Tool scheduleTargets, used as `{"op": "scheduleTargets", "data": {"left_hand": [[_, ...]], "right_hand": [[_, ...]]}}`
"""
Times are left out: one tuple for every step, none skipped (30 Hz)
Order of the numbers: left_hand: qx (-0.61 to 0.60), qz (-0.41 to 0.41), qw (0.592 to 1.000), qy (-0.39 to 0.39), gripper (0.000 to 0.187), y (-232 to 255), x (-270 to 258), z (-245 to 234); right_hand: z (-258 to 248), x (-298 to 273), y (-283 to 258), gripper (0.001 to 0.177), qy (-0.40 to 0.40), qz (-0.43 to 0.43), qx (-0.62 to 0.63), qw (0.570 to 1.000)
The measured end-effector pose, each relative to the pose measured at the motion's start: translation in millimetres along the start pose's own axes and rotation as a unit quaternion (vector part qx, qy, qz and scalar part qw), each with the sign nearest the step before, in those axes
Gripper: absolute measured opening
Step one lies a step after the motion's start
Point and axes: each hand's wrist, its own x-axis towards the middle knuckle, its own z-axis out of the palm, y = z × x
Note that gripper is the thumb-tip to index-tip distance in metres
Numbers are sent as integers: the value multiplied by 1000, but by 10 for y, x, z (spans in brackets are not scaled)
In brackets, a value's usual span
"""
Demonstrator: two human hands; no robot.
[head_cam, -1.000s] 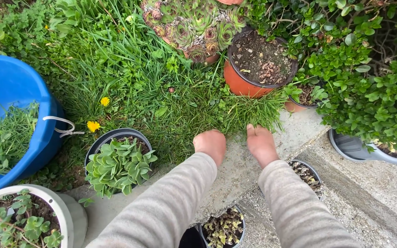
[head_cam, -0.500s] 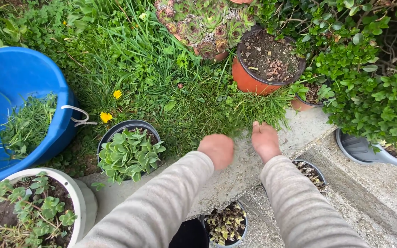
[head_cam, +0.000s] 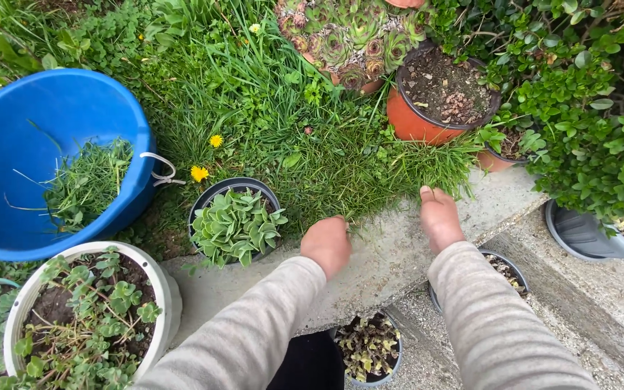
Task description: Weed grass and small plants from a garden area and place them into a bucket.
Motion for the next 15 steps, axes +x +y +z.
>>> {"op": "scheduleTargets", "data": {"left_hand": [[2, -15, 1000, 7, 26, -14, -9, 11], [4, -30, 999, 15, 28, -26, -15, 20], [4, -30, 999, 16, 28, -58, 21, 62], [15, -33, 999, 11, 29, -90, 60, 103], [27, -36, 999, 6, 31, -127, 97, 148], [28, -36, 999, 7, 31, -108, 62, 62], [45, -31, 999, -1, 32, -79, 33, -14], [61, -26, 998, -8, 34, -50, 9, -88], [61, -28, 998, -9, 34, 0, -51, -141], [67, -49, 996, -18, 45, 50, -108, -194], [74, -70, 994, -25, 56, 93, -151, -259], [75, -72, 994, -25, 56, 49, -110, -217], [106, -78, 991, -15, 60, 29, -79, -146], [138, -84, 987, -6, 64, 15, -54, -71], [137, -83, 987, -6, 64, 25, -4, -37]], "right_hand": [[-16, -120, -134, 43, -4, 23, 18, 1000], [-33, -235, -272, 51, -8, 46, 36, 998], [-48, -264, -316, 51, -8, 44, 37, 998], [-64, -291, -361, 51, -18, 53, 27, 998], [-76, -321, -398, 52, -28, 62, 18, 998], [-63, -379, -472, 52, -28, 61, 19, 998], [-61, -430, -542, 52, -31, 69, 29, 997], [-58, -477, -611, 52, -33, 77, 40, 996], [-70, -543, -676, 52, -34, 78, 39, 996], [-81, -606, -741, 51, -36, 70, 43, 996], [-81, -656, -814, 50, -39, 61, 49, 996], [-60, -464, -559, 50, -41, 61, 50, 996], [-75, -290, -280, 24, -67, 18, 82, 994], [-98, -123, 4, 35, -92, -24, 113, 989], [-109, -235, 40, 35, -91, -24, 112, 989]]}}
